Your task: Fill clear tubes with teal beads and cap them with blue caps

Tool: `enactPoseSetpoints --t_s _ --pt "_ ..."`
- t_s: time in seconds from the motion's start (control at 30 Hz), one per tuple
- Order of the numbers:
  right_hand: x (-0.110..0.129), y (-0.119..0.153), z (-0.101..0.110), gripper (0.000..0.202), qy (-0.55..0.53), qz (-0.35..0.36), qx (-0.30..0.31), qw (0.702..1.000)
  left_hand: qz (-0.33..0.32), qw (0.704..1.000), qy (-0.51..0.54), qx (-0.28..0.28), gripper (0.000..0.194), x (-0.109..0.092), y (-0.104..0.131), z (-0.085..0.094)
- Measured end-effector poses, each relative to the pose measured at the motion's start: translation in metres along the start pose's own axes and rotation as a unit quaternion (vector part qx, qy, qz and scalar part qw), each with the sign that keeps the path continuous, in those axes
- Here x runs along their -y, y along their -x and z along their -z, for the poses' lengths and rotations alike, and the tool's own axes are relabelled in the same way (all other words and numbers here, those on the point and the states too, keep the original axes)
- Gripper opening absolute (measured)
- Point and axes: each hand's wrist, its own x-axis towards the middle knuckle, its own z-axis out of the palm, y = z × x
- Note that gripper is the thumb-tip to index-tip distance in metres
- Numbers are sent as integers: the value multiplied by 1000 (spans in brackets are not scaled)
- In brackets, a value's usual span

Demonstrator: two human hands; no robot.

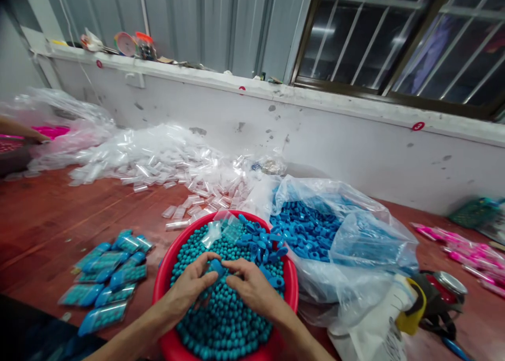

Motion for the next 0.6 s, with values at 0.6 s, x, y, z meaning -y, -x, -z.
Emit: enactPoseSetpoints --t_s 0.6 --pt "4 8 -32 86 191 15 -5 981 -90 996 -8 -13 38 5 -3 -1"
